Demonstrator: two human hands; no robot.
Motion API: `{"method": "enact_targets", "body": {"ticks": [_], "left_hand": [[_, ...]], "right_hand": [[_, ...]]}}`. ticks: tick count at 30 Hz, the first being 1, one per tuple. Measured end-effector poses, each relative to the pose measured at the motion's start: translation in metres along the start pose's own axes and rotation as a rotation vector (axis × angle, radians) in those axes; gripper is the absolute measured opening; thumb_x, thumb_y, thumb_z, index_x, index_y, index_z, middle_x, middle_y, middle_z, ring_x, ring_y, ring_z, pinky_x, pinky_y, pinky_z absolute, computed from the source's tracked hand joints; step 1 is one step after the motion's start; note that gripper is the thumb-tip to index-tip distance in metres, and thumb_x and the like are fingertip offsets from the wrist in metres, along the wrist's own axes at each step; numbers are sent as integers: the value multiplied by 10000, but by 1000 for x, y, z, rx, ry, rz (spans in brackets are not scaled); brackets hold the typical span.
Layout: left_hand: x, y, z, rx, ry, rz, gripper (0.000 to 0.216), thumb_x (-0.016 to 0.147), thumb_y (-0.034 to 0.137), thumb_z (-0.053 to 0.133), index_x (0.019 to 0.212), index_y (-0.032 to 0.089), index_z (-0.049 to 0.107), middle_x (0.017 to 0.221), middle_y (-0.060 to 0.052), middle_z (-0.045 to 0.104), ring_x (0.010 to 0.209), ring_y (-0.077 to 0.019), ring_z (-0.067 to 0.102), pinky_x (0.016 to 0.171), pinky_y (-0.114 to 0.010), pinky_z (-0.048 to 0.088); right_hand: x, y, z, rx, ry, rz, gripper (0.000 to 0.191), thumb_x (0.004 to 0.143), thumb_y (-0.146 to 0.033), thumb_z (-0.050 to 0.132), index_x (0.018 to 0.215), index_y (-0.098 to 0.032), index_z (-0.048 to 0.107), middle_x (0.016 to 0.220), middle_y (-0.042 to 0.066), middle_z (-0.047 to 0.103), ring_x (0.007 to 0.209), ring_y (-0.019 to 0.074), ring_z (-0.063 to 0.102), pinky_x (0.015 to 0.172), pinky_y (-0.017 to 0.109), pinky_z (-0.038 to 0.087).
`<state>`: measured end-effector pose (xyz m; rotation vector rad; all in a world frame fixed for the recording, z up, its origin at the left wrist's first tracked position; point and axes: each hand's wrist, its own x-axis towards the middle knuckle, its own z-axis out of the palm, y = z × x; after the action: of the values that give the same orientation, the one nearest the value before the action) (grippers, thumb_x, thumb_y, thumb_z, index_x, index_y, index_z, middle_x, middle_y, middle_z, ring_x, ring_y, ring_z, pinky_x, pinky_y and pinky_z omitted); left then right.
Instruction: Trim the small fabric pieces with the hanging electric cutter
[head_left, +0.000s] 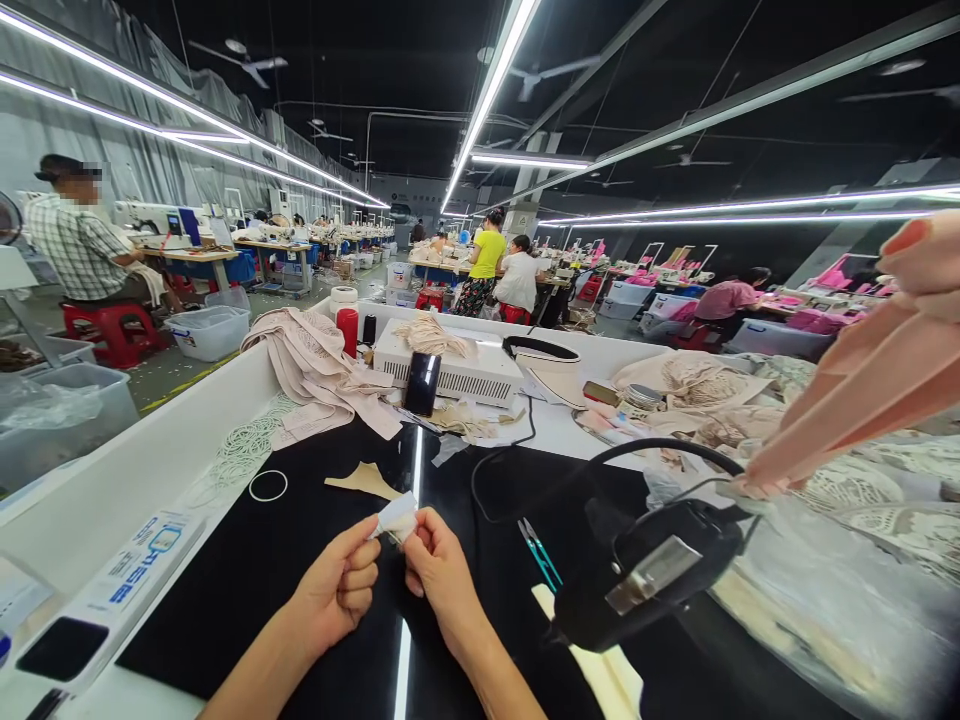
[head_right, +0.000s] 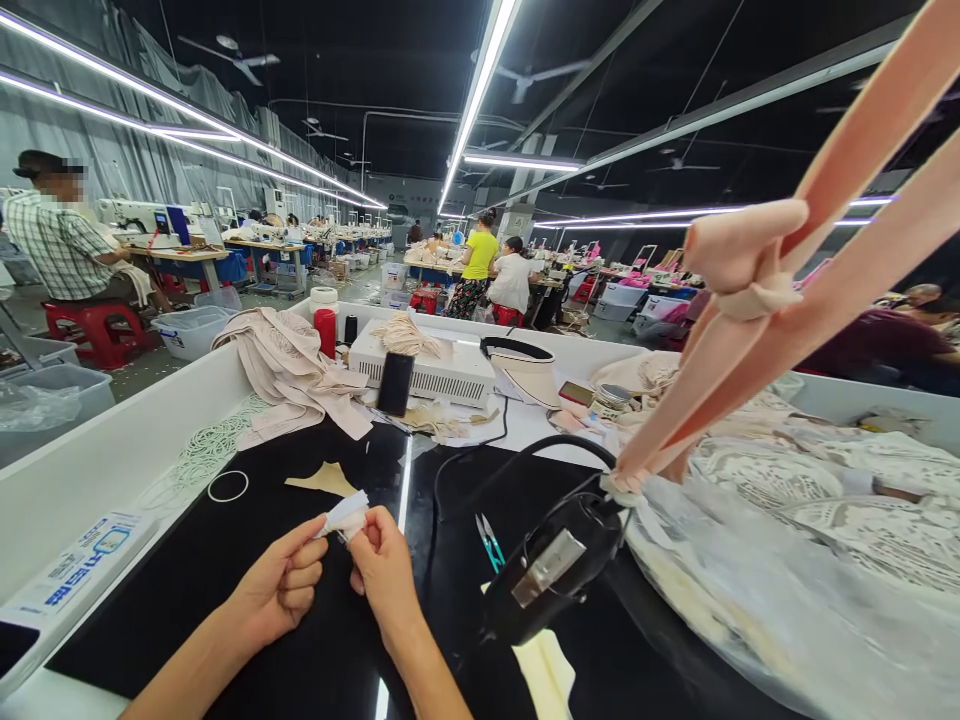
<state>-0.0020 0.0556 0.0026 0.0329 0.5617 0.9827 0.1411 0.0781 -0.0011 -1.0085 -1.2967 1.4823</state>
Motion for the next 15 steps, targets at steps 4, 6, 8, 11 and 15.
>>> {"method": "enact_targets", "body": {"ticks": [4, 6, 8, 11, 15], "left_hand": [[0, 1, 6, -56, 12, 53, 573, 1083, 421, 214, 551, 218, 145, 495, 118, 41, 304, -8, 100, 294, -124, 77], [-3, 2, 8, -80, -1, 92, 565, 1084, 439, 170, 563, 222, 147, 517, 110, 31, 306, -14, 138, 294, -131, 107], [-6, 1, 8, -89, -9, 132, 554, 1087, 432, 167, 575, 222, 166, 530, 104, 36, 312, -18, 173, 299, -134, 132], [-5, 1, 6, -73, 0, 176, 544, 1090, 420, 171, 586, 219, 197, 520, 105, 62, 316, -22, 174, 302, -136, 144], [2, -3, 3, 13, 38, 215, 525, 1063, 423, 371, 597, 187, 321, 472, 126, 129, 326, -13, 111, 306, -121, 93]], "right_hand": [[0, 4, -1, -63, -10, -8, 195, 798, -389, 583, 793, -202, 526, 608, -82, 462, 405, 46, 276, 346, 175, 260], [-1, 5, 1, -108, -20, -31, 189, 804, -384, 584, 769, -201, 550, 539, -89, 417, 398, 66, 292, 359, 194, 256], [-4, 4, 5, -152, -15, -86, 154, 781, -331, 624, 724, -194, 585, 547, -68, 442, 461, 87, 364, 425, 210, 297], [-10, -3, 10, -185, -1, -183, 66, 733, -235, 679, 695, -189, 649, 721, -8, 580, 652, 120, 480, 577, 229, 364], [-14, -10, 10, -118, -7, -190, 105, 749, -289, 713, 742, -191, 679, 790, 21, 639, 691, 131, 524, 593, 234, 385]]}}
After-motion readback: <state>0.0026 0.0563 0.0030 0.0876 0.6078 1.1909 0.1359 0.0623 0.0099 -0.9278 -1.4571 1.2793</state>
